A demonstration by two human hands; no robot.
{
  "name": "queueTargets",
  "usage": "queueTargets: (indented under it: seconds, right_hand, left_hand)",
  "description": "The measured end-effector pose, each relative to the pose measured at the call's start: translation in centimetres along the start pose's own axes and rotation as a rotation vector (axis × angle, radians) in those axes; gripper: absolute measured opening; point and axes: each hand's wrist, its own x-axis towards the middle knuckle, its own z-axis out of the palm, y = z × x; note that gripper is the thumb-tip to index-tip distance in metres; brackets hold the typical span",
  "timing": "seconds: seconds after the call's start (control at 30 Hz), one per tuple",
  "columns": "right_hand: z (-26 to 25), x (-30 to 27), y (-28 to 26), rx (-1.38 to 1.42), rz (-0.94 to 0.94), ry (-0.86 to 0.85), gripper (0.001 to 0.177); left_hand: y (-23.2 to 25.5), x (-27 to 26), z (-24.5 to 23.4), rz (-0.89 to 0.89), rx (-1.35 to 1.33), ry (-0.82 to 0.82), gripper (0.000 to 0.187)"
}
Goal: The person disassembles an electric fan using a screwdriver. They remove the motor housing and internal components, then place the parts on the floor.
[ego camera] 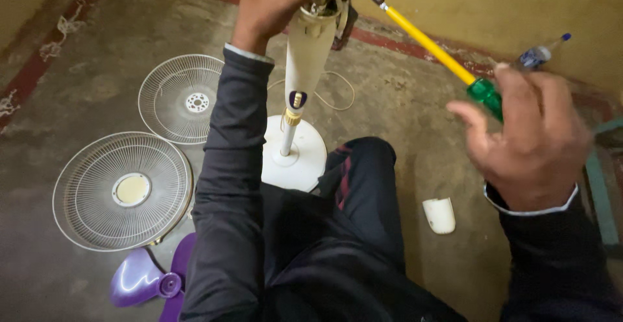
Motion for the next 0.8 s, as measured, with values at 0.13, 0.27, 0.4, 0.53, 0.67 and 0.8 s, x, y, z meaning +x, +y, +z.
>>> queueTargets:
  seconds: [0.13, 0.27, 0.4, 0.53, 0.67, 0.8]
  right_hand:
    - [-0.2, -0.7, -0.3, 0.043, 0.062, -0.019, 0.032]
    - [0.0, -0.2, -0.3, -0.066, -0.017, 0.081, 0.031]
    - [-0.2, 0.7, -0.5, -0.074, 0.002, 0.077, 0.032]
    - [-0.1, 0.4, -0.2, 0.049, -0.014, 0.036, 0.039]
    - [0.5, -0.1, 1.0, 0.001, -0.053, 0.009, 0.025]
    - [1.0, 0.1, 1.4, -0.156, -0.115, 0.050, 0.032]
  left_hand:
    - [1.7, -0.3, -0.6, 0.008, -0.050, 0.035, 0.049]
    - [2.4, 0.2, -0.1, 0.121, -0.129, 0.111, 0.077]
    - [2.6, 0.3, 0.1, 0.115, -0.263, 0.081, 0.087]
    - [2.7, 0.1, 0.1, 0.116, -0.256, 0.079, 0.083]
    - [2.8, 0.1, 0.0, 0.143, -0.261, 0.077, 0.084]
    - [2.9, 0.2, 0.1, 0.110, -0.352, 0.043, 0.079]
